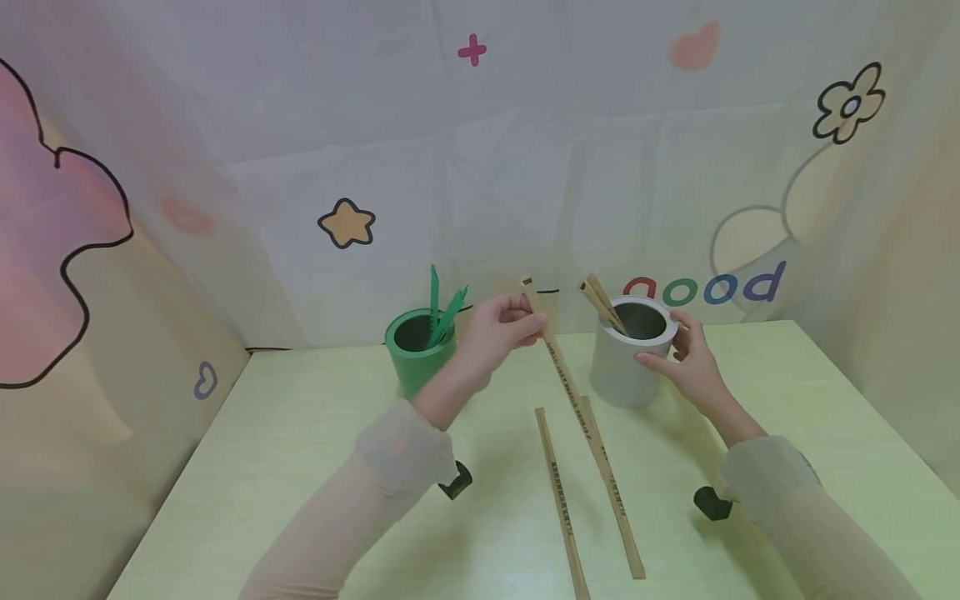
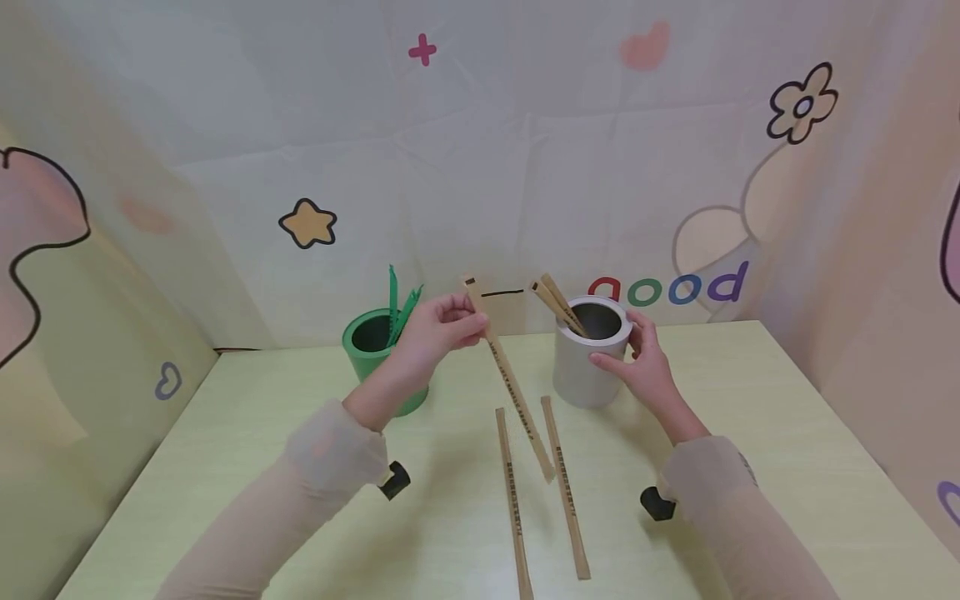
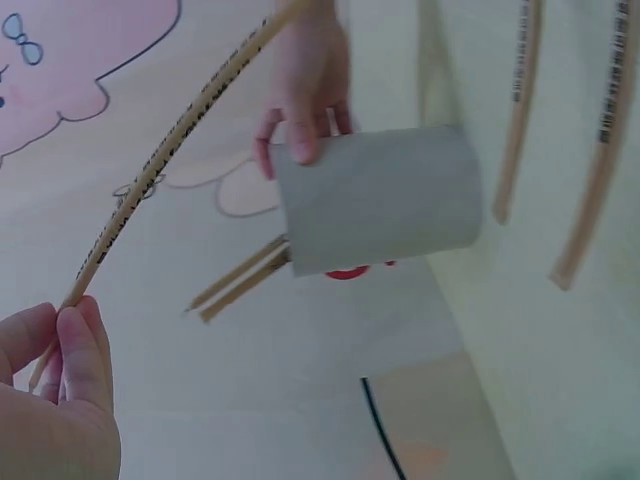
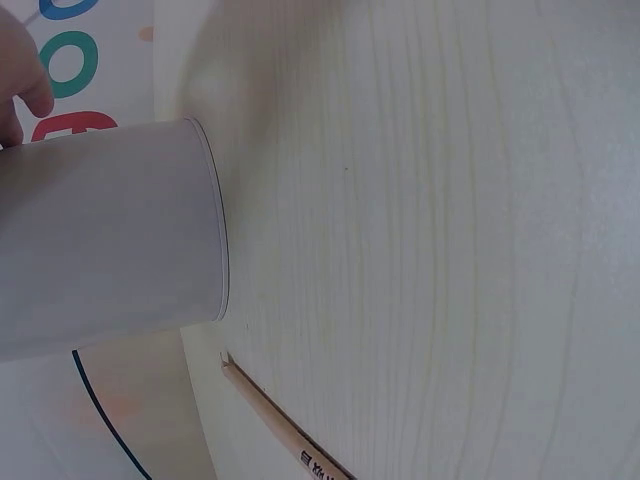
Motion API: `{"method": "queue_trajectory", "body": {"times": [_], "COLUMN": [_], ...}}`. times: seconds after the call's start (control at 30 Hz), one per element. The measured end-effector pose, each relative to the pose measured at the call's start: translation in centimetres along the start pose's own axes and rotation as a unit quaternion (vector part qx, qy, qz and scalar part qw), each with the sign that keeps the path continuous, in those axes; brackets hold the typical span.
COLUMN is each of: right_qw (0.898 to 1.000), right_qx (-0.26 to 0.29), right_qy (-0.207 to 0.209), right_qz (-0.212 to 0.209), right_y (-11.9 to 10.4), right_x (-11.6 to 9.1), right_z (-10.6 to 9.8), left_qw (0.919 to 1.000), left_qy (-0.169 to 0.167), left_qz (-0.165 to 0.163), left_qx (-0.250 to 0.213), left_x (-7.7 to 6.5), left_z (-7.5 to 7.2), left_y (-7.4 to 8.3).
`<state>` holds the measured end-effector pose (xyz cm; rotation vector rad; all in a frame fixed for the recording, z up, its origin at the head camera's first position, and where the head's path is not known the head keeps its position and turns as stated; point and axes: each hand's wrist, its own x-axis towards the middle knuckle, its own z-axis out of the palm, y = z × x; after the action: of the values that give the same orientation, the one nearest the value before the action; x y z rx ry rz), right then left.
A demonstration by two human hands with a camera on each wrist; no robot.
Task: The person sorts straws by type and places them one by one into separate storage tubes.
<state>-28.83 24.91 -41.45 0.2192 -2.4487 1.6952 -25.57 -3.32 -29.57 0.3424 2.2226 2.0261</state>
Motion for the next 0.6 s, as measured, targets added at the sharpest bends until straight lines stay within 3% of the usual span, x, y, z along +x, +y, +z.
{"method": "queue_trajectory", "body": {"times": [0.23, 0.6], "right_qw": [1.000, 1.000], "right_qx": [-0.001, 0.001], "right_qy": [0.002, 0.007], "right_qz": [-0.002, 0.000], "right_y": [0.2, 0.0], "right_x": [0.0, 0.0], "right_z": [0.0, 0.0], "left_qw": [0.9952, 0.9791], "left_qy": [0.066, 0.128], "left_qz": [0.029, 0.067], "left_qx": [-0.067, -0.143], "left_x": [1.2, 2.8], "left_z": [0.2, 0.4], "left_y": [2.3, 2.8]}}
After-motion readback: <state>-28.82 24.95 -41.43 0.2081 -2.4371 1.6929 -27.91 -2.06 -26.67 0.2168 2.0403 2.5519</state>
